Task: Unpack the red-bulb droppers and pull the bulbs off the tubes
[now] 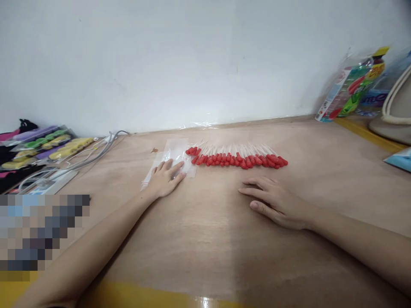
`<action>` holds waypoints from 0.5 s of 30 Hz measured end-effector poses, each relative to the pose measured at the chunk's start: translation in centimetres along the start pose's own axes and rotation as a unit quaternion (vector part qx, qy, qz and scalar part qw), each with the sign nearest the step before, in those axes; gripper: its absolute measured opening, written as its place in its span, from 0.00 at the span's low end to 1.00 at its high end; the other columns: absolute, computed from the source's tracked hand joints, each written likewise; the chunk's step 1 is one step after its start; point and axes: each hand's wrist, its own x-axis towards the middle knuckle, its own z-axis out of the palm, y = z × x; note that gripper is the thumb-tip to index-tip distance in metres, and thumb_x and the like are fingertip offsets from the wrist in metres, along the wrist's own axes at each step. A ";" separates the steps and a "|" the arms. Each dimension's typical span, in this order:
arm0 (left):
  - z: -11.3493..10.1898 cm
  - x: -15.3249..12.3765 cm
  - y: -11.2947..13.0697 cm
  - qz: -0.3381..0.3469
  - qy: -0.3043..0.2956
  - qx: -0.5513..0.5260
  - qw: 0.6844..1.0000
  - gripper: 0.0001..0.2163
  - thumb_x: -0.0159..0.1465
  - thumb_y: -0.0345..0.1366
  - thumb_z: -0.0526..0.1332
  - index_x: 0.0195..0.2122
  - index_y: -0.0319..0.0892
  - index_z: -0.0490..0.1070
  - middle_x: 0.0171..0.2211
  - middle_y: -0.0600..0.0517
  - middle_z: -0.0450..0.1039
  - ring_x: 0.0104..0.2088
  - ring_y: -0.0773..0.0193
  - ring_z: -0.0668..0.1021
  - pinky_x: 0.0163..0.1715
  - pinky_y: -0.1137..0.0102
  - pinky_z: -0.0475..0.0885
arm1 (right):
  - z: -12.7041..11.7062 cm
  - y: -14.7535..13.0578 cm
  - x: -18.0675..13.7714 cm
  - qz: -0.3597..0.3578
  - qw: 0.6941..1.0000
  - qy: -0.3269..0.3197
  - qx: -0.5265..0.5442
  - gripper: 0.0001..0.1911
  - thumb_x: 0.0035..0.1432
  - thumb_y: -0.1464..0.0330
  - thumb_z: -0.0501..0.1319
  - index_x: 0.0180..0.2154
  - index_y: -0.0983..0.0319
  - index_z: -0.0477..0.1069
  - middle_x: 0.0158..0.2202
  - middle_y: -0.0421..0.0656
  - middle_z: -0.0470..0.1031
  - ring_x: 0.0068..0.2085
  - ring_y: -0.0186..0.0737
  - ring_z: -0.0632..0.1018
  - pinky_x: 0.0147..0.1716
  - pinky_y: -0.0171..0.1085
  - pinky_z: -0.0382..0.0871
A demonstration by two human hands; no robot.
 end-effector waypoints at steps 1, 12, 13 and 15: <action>-0.1 0.4 -0.2 0.004 -0.002 -0.004 1.000 0.24 0.63 0.53 0.42 0.59 0.56 0.54 0.61 0.49 0.50 0.61 0.49 0.54 0.56 0.52 0.51 | 0.0 0.0 0.0 0.000 1.000 0.000 0.003 0.21 0.62 0.59 0.47 0.54 0.56 0.63 0.53 0.49 0.64 0.52 0.48 0.66 0.49 0.51 0.60; -5.2 5.8 1.9 -0.031 0.115 -0.141 0.983 0.14 0.57 0.45 0.54 0.35 0.42 0.72 0.40 0.48 0.72 0.42 0.58 0.73 0.44 0.66 0.66 | 0.0 0.0 0.1 -0.007 1.000 -0.004 0.001 0.20 0.62 0.60 0.47 0.54 0.57 0.62 0.53 0.49 0.63 0.52 0.47 0.66 0.49 0.51 0.60; -5.1 6.9 2.7 -0.046 0.119 -0.142 0.982 0.13 0.55 0.44 0.56 0.34 0.41 0.71 0.38 0.49 0.73 0.39 0.59 0.74 0.41 0.67 0.68 | 0.0 0.1 0.1 -0.008 1.000 -0.002 0.001 0.21 0.62 0.60 0.47 0.54 0.56 0.62 0.53 0.49 0.63 0.51 0.47 0.66 0.48 0.51 0.60; -4.7 9.0 4.0 -0.081 0.053 -0.145 0.985 0.13 0.52 0.45 0.59 0.34 0.42 0.69 0.34 0.50 0.73 0.34 0.62 0.75 0.34 0.71 0.69 | 0.1 0.1 0.1 -0.010 1.000 -0.002 0.003 0.21 0.62 0.60 0.47 0.54 0.56 0.61 0.52 0.49 0.64 0.51 0.47 0.66 0.48 0.51 0.60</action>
